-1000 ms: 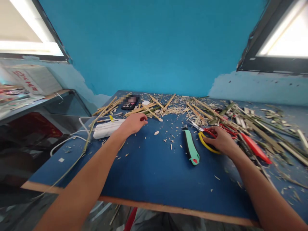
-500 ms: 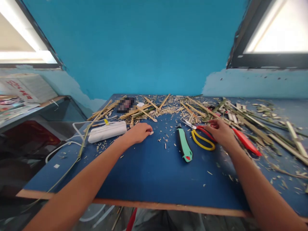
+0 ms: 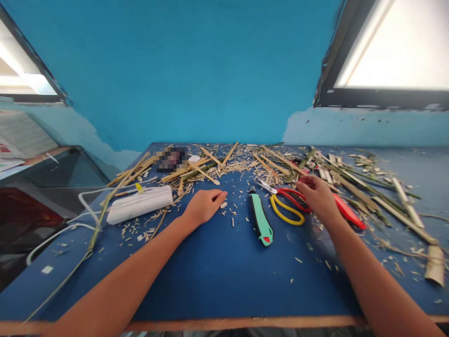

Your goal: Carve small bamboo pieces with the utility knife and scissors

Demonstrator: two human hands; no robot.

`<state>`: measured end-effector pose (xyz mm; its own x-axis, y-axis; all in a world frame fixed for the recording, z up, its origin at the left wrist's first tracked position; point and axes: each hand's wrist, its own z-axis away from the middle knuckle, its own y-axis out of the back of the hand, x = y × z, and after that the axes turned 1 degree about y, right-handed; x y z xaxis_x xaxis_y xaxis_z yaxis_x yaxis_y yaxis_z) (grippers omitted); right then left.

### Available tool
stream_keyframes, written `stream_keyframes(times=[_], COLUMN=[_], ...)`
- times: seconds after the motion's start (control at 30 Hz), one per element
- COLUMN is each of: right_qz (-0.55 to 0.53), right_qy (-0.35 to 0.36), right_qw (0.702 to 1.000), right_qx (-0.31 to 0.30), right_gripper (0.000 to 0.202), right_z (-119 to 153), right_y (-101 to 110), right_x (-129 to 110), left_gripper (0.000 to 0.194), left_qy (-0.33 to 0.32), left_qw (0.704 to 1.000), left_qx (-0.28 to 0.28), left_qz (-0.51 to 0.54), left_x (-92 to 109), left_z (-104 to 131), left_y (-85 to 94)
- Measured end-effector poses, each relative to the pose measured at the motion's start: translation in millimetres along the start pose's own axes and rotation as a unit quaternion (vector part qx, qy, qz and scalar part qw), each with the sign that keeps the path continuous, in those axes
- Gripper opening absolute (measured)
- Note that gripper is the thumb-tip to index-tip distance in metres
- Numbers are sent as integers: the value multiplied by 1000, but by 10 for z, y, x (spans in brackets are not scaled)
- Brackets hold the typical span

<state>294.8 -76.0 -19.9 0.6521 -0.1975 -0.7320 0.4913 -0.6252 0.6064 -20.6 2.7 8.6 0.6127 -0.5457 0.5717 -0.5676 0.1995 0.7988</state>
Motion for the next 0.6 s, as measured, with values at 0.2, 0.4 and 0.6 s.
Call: stream_keyframes(times=[0.2, 0.4, 0.6], right_qz=[99, 181, 219], right_qy=[42, 58, 66], right_qw=[991, 972, 962], right_qx=[-75, -136, -149], right_gripper=[29, 29, 23], right_z=[-148, -430, -547], right_y=[-49, -242, -411], right_x=[-109, -185, -202], left_gripper=[37, 42, 37], left_qy=[15, 30, 36], left_qw=[998, 995, 992], left_qx=[22, 29, 62], left_qz=[61, 95, 108], left_x=[-97, -106, -163], left_z=[42, 43, 37], left_y=[-38, -24, -45])
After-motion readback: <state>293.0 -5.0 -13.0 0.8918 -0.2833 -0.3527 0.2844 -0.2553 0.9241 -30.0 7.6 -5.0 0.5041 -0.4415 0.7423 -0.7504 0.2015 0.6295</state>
